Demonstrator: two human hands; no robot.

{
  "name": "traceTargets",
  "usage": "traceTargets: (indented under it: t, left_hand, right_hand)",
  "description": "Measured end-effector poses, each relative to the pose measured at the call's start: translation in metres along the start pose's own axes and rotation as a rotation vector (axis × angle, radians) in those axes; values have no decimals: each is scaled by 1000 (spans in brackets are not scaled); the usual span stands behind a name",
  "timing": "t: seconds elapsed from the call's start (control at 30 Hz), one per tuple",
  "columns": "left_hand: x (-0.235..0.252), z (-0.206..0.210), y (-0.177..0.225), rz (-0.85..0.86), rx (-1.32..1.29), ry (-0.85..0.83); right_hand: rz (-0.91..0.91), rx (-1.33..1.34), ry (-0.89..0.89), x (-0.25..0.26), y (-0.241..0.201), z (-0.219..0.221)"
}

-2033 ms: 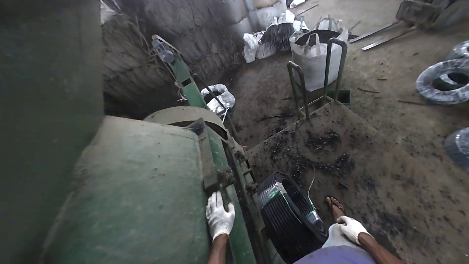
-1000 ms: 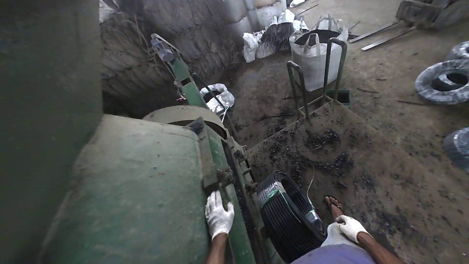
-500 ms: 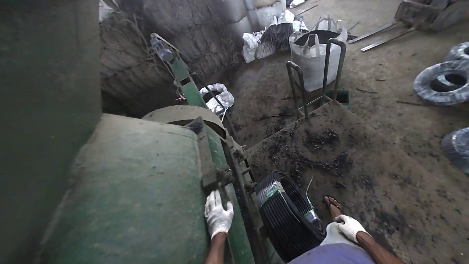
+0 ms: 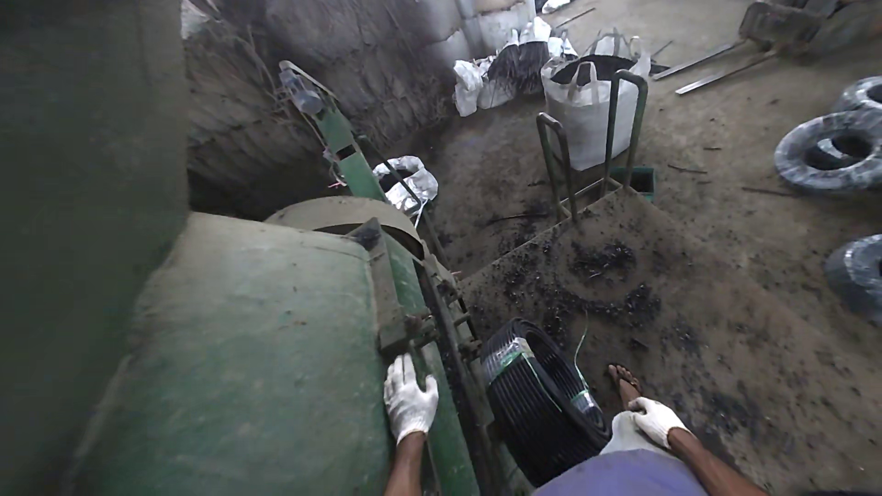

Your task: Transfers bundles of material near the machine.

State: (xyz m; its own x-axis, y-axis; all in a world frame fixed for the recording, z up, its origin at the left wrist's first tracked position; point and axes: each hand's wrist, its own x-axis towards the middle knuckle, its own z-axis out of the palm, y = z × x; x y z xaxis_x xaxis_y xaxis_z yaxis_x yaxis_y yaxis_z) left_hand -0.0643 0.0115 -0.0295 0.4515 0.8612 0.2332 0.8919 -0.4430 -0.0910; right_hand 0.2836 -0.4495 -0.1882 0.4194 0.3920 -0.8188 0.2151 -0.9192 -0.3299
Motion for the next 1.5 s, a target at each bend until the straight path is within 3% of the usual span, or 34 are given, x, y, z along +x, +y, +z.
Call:
traceTargets:
  t: [0.5,0.73,0.87,1.0,1.37,1.5]
  left_hand:
    - [-6,-7,3,7,-27,-18]
    - [-5,-9,2,44,-42,-4]
    - [-4,-10,0,61,-36,-28]
    - [-3,-17,0,92,-56,-29]
    - [-4,-23,5,120,-17,-79]
    - [-29,-32,37,119,-4,-122]
  right_hand:
    - [-12,-1,13,-17,2,-1]
    - [110,217,151,-28,7,-3]
    - [251,385,322,-43,24,-2]
    - [351,506,376,-69,50,5]
    - [481,674,262,-110,135,92]
    - [460,692,188,-110,143,87]
